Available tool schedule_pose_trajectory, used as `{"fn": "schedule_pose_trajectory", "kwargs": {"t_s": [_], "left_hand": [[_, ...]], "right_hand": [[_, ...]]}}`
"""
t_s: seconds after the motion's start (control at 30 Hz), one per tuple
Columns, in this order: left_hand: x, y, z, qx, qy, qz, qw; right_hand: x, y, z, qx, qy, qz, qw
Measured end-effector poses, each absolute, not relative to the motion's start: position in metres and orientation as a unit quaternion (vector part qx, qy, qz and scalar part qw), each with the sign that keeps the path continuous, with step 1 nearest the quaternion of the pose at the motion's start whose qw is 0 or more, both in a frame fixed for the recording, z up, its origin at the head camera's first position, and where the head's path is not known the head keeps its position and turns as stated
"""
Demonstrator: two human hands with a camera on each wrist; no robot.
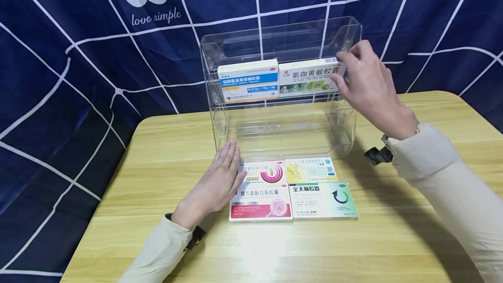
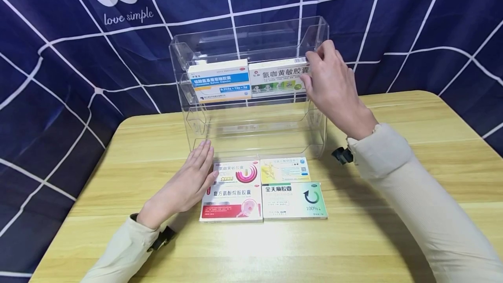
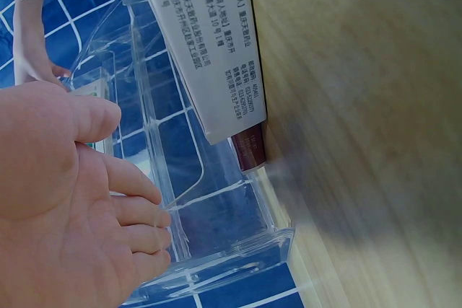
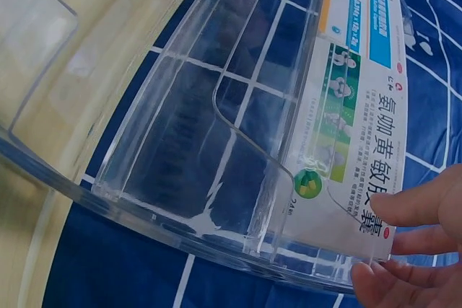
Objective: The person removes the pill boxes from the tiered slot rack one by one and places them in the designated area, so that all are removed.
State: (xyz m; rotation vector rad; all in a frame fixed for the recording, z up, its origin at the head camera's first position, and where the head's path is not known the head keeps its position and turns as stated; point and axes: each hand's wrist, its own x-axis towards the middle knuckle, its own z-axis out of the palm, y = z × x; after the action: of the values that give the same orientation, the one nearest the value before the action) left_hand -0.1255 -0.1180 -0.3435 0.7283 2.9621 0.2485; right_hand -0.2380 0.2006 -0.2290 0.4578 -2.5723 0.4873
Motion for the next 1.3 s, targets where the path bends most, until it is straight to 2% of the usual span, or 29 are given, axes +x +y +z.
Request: {"fn": "schedule_pose_trajectory", "kwargs": {"t_s": [1.3], "left_hand": [[-0.1244, -0.1176, -0.341, 0.235, 0.968, 0.074, 0.05]], "right_hand": [[-0.2425, 0.2015, -0.2246, 0.194, -0.925, 0.173, 0.276]]}}
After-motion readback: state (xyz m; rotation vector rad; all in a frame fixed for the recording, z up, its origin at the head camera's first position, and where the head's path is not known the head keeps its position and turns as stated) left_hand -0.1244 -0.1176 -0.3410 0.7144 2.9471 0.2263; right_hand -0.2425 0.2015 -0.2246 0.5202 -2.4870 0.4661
